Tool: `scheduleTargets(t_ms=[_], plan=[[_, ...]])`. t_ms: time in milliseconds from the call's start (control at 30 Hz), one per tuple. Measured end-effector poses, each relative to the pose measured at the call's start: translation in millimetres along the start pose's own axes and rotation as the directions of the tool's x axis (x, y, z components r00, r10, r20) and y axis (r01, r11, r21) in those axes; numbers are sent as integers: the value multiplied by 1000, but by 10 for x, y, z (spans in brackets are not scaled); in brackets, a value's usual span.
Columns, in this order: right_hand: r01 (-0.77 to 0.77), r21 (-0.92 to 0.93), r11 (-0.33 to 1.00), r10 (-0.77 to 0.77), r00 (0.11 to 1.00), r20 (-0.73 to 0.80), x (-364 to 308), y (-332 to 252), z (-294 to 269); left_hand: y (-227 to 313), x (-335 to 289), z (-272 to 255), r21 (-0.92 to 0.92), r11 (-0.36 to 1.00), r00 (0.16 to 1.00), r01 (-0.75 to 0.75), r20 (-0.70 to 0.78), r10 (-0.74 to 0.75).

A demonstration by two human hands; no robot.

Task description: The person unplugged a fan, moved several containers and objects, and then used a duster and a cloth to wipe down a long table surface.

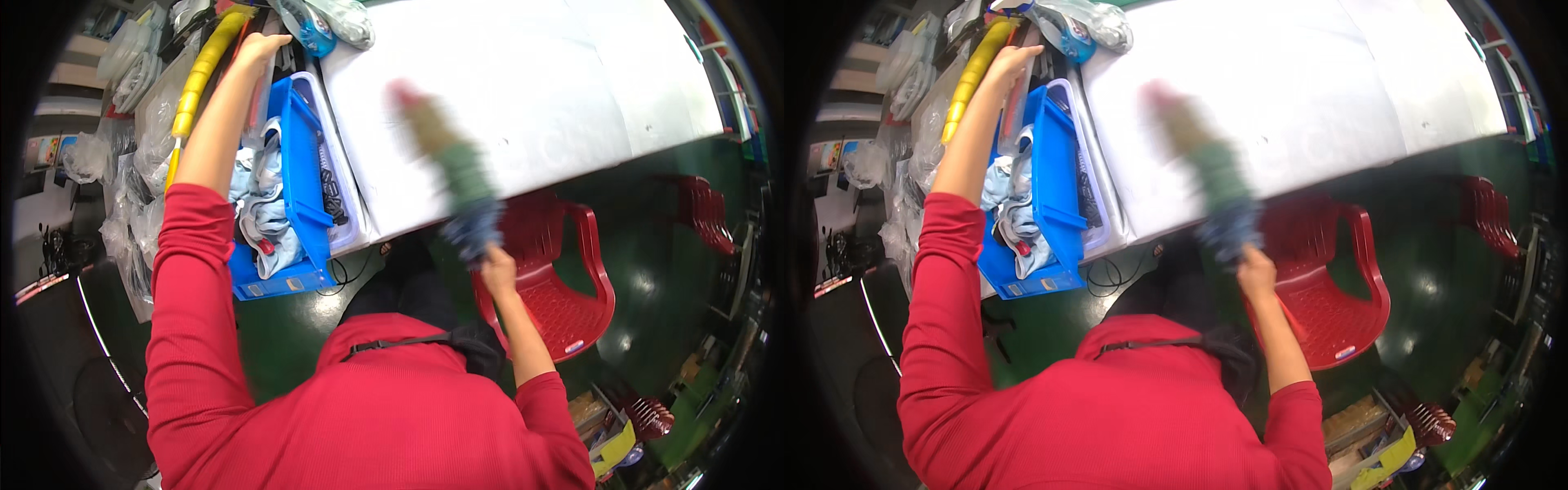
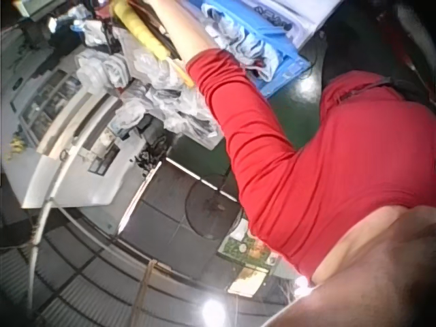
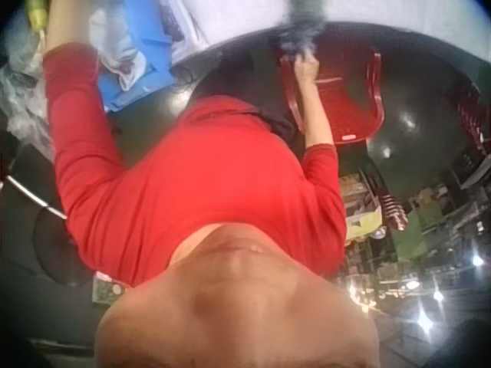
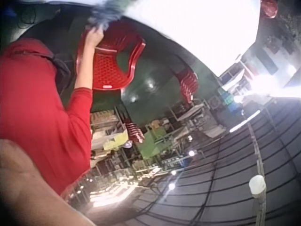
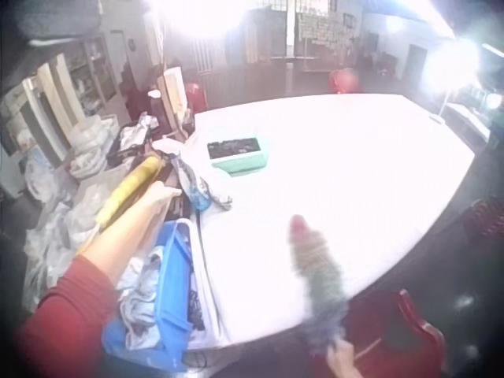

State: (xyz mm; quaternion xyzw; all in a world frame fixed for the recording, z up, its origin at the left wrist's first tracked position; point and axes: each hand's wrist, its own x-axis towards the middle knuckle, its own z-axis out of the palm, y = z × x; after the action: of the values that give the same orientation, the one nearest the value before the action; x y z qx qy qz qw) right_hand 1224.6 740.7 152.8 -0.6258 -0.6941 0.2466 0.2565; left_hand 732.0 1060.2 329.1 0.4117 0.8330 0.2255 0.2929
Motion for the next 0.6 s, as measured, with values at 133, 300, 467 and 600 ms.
scheduleTargets(t_ms=[133,300,467,600], plan=[[-30,-96,995,53,970,238,-1,-438,-166,-273,-79,-353,187,920,938,-345,115,328],[-433,8,901,431,893,-132,714,195,-849,692,-747,-93,204,856,815,-475,467,342],[-408,-116,905,343,865,-367,1577,717,-1197,1150,13,787,-504,861,808,69,534,248],[-243,-47,969,238,966,-100,2120,672,-1073,1222,1022,1553,-894,259,925,367,381,3]])
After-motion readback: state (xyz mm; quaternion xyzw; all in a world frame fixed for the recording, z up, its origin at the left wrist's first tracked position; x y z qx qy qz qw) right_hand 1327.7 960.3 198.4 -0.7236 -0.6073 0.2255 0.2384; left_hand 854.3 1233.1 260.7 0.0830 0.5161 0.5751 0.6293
